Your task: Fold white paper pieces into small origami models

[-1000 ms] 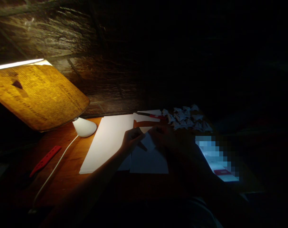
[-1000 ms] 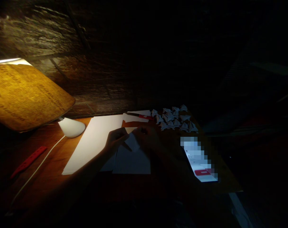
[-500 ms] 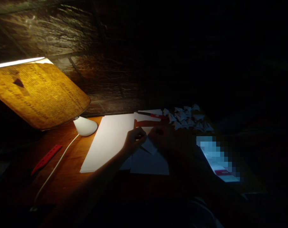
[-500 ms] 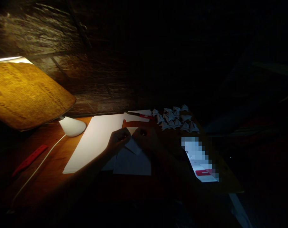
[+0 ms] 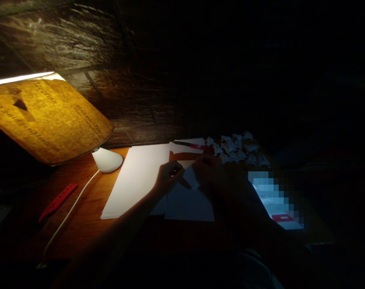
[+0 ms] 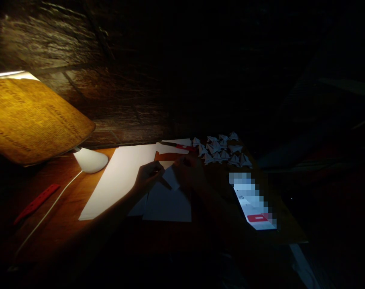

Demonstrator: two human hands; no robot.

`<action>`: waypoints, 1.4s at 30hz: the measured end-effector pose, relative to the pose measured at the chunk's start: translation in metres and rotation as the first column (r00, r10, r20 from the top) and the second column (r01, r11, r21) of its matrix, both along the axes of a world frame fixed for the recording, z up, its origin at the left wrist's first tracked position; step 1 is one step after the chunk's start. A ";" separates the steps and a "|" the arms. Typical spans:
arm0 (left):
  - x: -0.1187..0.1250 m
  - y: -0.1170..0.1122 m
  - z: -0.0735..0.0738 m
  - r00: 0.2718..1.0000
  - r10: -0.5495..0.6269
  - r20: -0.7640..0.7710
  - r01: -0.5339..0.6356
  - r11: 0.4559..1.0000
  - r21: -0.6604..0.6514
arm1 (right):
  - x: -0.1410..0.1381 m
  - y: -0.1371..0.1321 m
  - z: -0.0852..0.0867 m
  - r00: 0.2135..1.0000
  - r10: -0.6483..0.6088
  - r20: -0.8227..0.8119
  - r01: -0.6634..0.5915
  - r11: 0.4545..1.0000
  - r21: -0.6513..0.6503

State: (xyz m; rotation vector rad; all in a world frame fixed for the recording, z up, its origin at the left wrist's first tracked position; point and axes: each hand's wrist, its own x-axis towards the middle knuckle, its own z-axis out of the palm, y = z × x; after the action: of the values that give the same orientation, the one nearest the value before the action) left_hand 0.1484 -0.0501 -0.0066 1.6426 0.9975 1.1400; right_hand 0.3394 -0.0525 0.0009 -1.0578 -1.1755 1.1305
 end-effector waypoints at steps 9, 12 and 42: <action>-0.002 0.002 0.008 0.993 0.116 0.034 -0.117 0.992 0.038 | 0.000 0.005 -0.004 0.999 0.005 0.046 0.001 0.992 -0.128; -0.003 0.005 0.008 0.989 0.138 0.051 -0.139 0.990 0.018 | 0.003 0.005 -0.001 0.993 -0.012 0.121 0.020 0.998 -0.065; -0.003 0.006 0.002 0.980 0.043 0.195 -0.009 0.984 -0.176 | 0.002 0.008 -0.010 0.998 0.057 -0.002 -0.057 0.989 -0.140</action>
State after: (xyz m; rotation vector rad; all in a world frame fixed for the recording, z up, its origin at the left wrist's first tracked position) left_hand 0.1455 -0.0444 -0.0051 1.3530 0.9633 1.1744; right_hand 0.3418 -0.0450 -0.0091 -1.1379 -1.1469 1.2716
